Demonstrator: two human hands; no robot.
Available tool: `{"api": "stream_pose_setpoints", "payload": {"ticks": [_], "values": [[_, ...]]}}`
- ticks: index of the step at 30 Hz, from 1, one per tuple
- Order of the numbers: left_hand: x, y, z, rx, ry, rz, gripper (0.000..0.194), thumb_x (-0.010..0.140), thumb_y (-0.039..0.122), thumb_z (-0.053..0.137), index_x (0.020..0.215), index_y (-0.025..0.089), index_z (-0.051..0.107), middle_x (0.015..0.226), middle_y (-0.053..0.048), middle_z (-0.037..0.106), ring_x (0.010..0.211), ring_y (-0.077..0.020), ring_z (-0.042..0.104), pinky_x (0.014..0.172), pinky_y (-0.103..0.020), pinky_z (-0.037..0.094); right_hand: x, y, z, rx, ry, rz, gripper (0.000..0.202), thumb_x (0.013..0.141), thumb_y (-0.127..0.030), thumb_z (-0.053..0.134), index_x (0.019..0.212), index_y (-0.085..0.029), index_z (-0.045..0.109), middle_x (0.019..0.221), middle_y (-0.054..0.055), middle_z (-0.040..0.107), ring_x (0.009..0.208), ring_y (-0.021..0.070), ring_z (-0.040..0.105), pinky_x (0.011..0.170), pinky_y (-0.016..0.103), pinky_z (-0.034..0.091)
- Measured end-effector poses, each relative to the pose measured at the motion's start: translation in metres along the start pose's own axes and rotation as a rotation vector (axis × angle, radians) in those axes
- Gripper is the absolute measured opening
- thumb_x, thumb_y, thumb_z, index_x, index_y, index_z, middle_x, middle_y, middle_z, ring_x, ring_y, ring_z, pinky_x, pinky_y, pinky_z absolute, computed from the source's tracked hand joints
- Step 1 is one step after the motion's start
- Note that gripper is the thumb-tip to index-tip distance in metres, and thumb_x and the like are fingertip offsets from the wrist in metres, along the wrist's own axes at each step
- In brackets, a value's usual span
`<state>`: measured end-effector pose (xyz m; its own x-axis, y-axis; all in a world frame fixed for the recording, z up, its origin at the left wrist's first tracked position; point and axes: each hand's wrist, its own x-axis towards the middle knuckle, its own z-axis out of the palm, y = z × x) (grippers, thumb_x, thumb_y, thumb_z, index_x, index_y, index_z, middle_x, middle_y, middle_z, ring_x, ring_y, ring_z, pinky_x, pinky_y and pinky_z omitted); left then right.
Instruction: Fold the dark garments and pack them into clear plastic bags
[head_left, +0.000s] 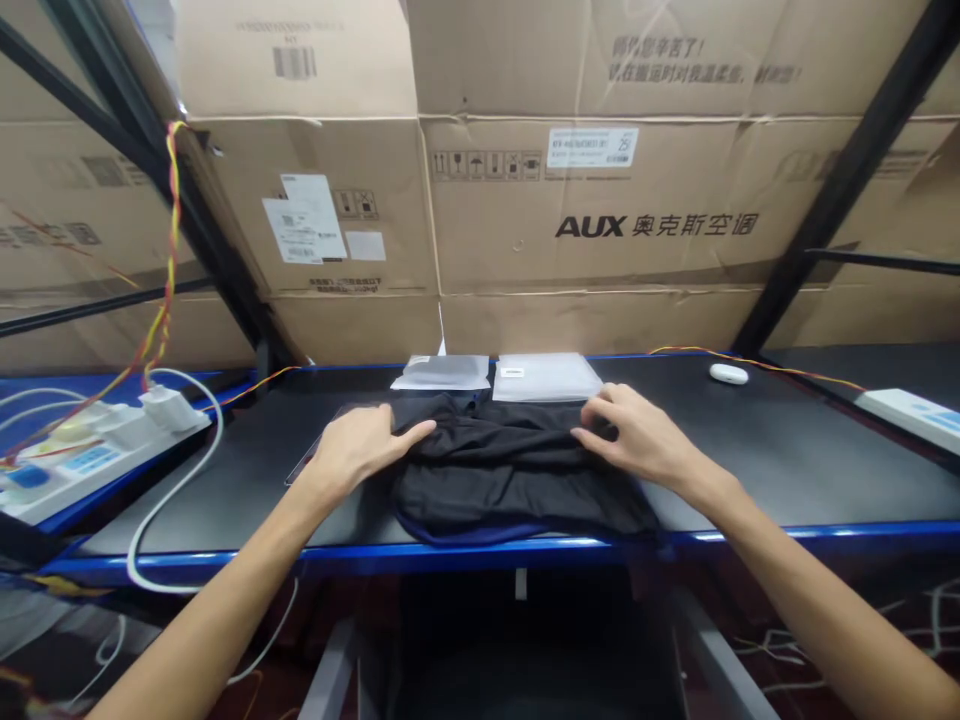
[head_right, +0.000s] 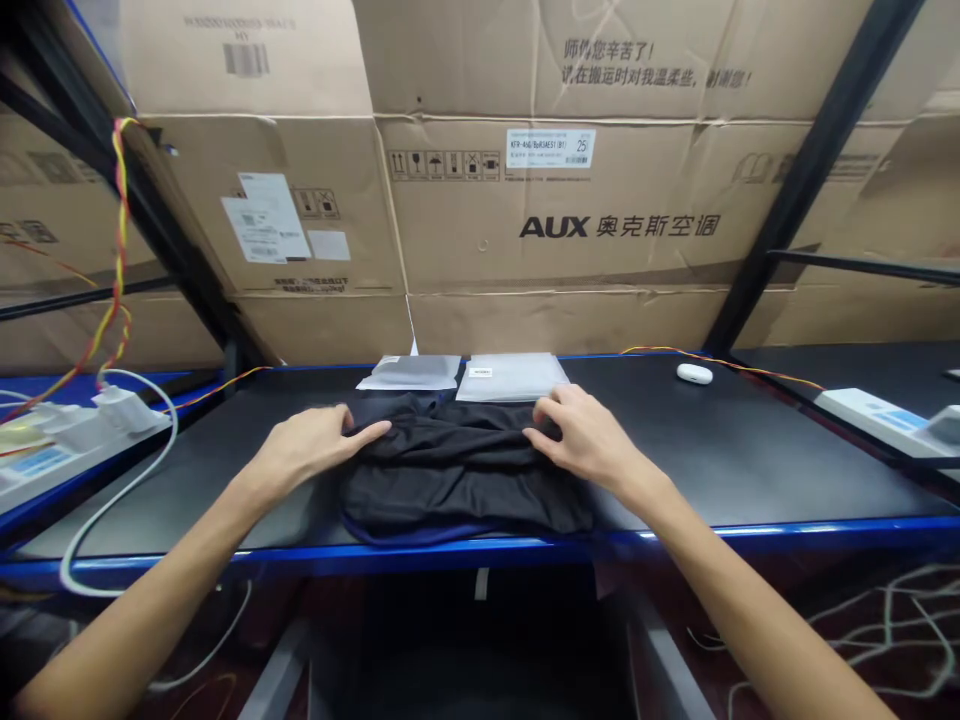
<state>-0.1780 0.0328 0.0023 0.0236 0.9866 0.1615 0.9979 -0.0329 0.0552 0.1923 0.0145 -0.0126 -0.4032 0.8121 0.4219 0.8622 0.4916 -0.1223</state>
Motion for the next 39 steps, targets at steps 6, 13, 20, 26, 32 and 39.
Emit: {"api": "stream_pose_setpoints", "payload": {"ticks": [6, 13, 20, 26, 32, 39], "values": [[-0.003, -0.002, -0.002, -0.087, -0.126, 0.072, 0.053, 0.084, 0.071, 0.046, 0.066, 0.022, 0.058, 0.071, -0.007, 0.069, 0.071, -0.027, 0.065, 0.063, -0.031, 0.04, 0.034, -0.038, 0.02, 0.217, -0.236, -0.229, 0.054, 0.098, -0.053, 0.047, 0.14, -0.021, 0.056, 0.149, 0.012, 0.051, 0.139, 0.0312, 0.044, 0.115, 0.045, 0.036], [-0.002, 0.012, -0.008, -0.279, 0.118, 0.068, 0.024, 0.08, 0.045, 0.061, 0.089, 0.023, 0.06, 0.087, -0.003, 0.072, 0.079, -0.0246, 0.067, 0.065, -0.029, 0.042, 0.038, -0.045, 0.039, 0.265, -0.432, -0.236, 0.055, 0.101, -0.049, 0.037, 0.149, -0.022, 0.048, 0.154, 0.005, 0.045, 0.145, 0.0288, 0.035, 0.121, 0.046, 0.028], [0.004, 0.069, -0.001, -0.736, 0.278, 0.314, 0.025, 0.086, 0.03, 0.06, 0.109, 0.022, 0.062, 0.102, -0.003, 0.074, 0.092, -0.0211, 0.07, 0.084, -0.03, 0.053, 0.03, -0.016, 0.02, 0.368, -0.299, -0.173, 0.049, 0.102, -0.048, 0.038, 0.143, -0.027, 0.054, 0.149, 0.003, 0.052, 0.138, 0.0263, 0.047, 0.119, 0.047, 0.034], [0.003, 0.107, 0.028, -0.581, 0.08, 0.708, 0.031, 0.081, 0.013, 0.06, 0.107, 0.024, 0.072, 0.128, -0.003, 0.069, 0.12, -0.0241, 0.062, 0.109, -0.038, 0.043, 0.013, 0.026, 0.02, 0.282, -0.241, -0.071, 0.052, 0.1, -0.05, 0.038, 0.136, -0.019, 0.062, 0.143, 0.011, 0.058, 0.139, 0.031, 0.045, 0.118, 0.052, 0.033], [-0.006, 0.102, 0.026, -0.506, -0.11, 0.808, 0.03, 0.089, 0.042, 0.065, 0.112, 0.025, 0.072, 0.13, -0.006, 0.067, 0.125, -0.0268, 0.058, 0.113, -0.042, 0.036, -0.003, 0.039, 0.027, 0.333, -0.246, -0.022, 0.051, 0.1, -0.052, 0.041, 0.138, -0.025, 0.06, 0.147, 0.007, 0.054, 0.141, 0.0296, 0.042, 0.119, 0.052, 0.031], [-0.003, 0.08, 0.007, -0.502, 0.119, 0.437, 0.039, 0.093, 0.056, 0.052, 0.095, 0.022, 0.071, 0.103, -0.006, 0.074, 0.098, -0.0242, 0.067, 0.086, -0.032, 0.049, -0.007, 0.042, 0.024, 0.312, -0.269, -0.035, 0.052, 0.099, -0.053, 0.042, 0.141, -0.027, 0.057, 0.15, 0.005, 0.05, 0.145, 0.0293, 0.036, 0.121, 0.052, 0.028]]}}
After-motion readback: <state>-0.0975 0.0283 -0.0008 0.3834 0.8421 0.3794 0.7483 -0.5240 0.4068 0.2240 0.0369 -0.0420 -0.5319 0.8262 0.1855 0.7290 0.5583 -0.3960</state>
